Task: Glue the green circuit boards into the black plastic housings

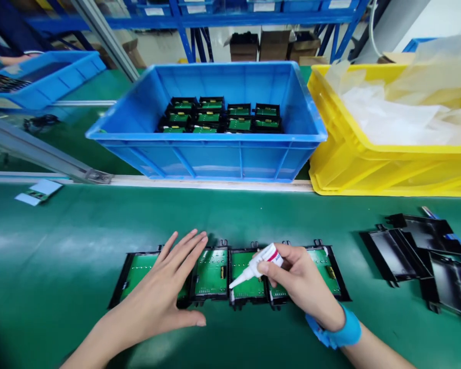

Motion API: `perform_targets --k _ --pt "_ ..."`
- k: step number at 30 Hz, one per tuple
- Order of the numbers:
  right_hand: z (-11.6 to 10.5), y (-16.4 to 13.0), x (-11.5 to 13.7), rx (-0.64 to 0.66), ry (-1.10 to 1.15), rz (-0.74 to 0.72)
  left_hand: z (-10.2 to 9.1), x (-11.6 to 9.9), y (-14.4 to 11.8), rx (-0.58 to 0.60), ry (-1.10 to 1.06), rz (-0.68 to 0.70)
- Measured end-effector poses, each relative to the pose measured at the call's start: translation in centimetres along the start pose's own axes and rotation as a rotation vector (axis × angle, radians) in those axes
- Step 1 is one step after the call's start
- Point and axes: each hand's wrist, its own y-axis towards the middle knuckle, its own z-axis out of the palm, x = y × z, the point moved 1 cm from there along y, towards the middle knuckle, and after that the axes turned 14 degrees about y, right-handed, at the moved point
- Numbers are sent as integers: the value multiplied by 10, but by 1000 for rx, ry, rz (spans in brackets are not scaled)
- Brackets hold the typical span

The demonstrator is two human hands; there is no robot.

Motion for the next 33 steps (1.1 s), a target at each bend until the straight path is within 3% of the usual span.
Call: perform_targets --k 3,7,9,13,20,33 --pt "10 -11 -5 -129 -75 -112 3 15 -10 -14 -25 16" --pt "35 -18 0 -235 -544 -526 11 23 -9 -50 -92 67" --pt "48 -18 0 -216 -754 -713 13 23 -6 -67 -110 62" --pt "63 -15 -6 -27 -1019 -872 20 22 -4 -116 -148 26" --pt "75 -5 -7 174 -1283 -842 36 22 -6 -158 -178 9" --pt "81 0 -5 237 -1419 -837 38 20 -5 -216 -171 -3"
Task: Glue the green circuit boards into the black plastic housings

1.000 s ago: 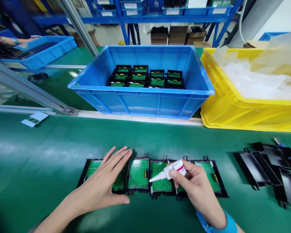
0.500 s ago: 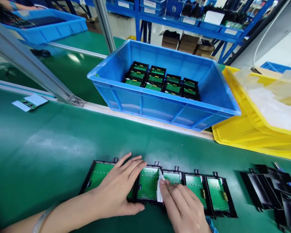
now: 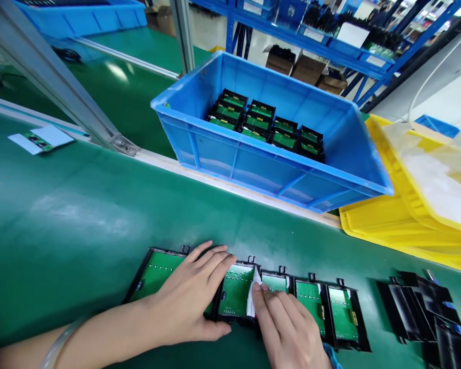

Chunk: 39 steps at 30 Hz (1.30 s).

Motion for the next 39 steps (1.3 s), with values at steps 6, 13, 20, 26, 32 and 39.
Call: perform_targets --k 6,13,20,26,32,39 --pt "0 1 0 7 4 -4 0 0 0 2 25 -1" --pt "-2 1 2 30 20 -10 0 0 -1 3 18 1" --pt "-5 2 4 34 18 -19 2 0 0 -5 10 -3" --pt "-5 3 4 32 8 -16 2 0 -1 -7 5 1" --pt "-5 3 4 30 5 -16 1 0 0 -6 12 -1" --pt "-8 3 5 23 -6 -20 1 0 -1 1 19 -8"
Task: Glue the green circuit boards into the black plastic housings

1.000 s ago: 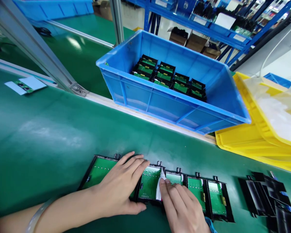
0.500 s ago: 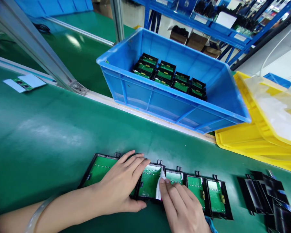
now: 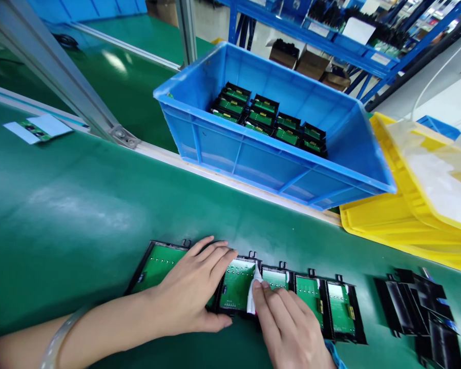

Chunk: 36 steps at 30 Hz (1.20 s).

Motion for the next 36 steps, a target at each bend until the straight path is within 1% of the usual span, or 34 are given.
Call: perform_targets --k 10,19,27,32,36 --pt "1 1 0 -8 5 -14 0 0 0 -5 -7 6" --pt "1 -1 0 12 8 -4 2 0 -1 -14 7 5" --pt "0 0 3 2 34 7 3 0 0 -6 9 8" --pt "0 -1 4 20 39 3 2 0 0 -3 8 6" --pt "-1 0 4 5 36 -2 1 0 0 -3 -3 5"
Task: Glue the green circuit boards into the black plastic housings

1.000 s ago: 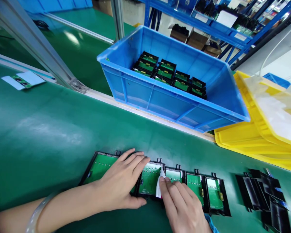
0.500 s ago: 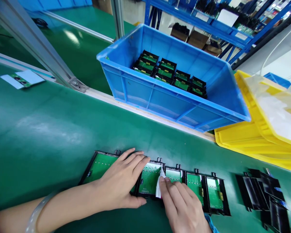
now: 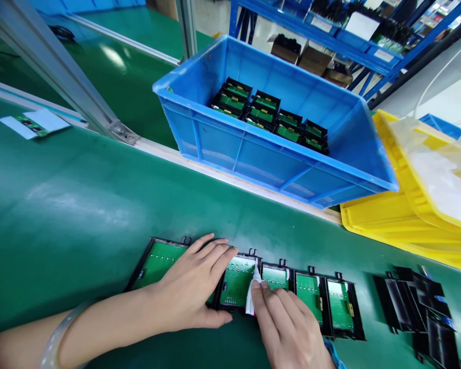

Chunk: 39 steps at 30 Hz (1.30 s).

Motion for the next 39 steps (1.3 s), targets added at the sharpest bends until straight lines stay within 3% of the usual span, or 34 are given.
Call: perform_targets --k 13,17,24,31,35,39 --pt "-1 0 2 24 -22 27 0 0 0 11 16 -2" --pt "-3 7 -1 -49 8 80 1 0 0 10 29 5" --pt "-12 5 -13 -270 223 391 1 0 -1 28 31 9" --pt "-31 -14 -36 -393 500 894 -1 0 -1 29 13 7" --pt "-29 -16 -46 -334 792 978 -4 1 1 34 -3 4" --pt "-18 3 -37 -62 968 858 -6 2 2 34 -5 -4"
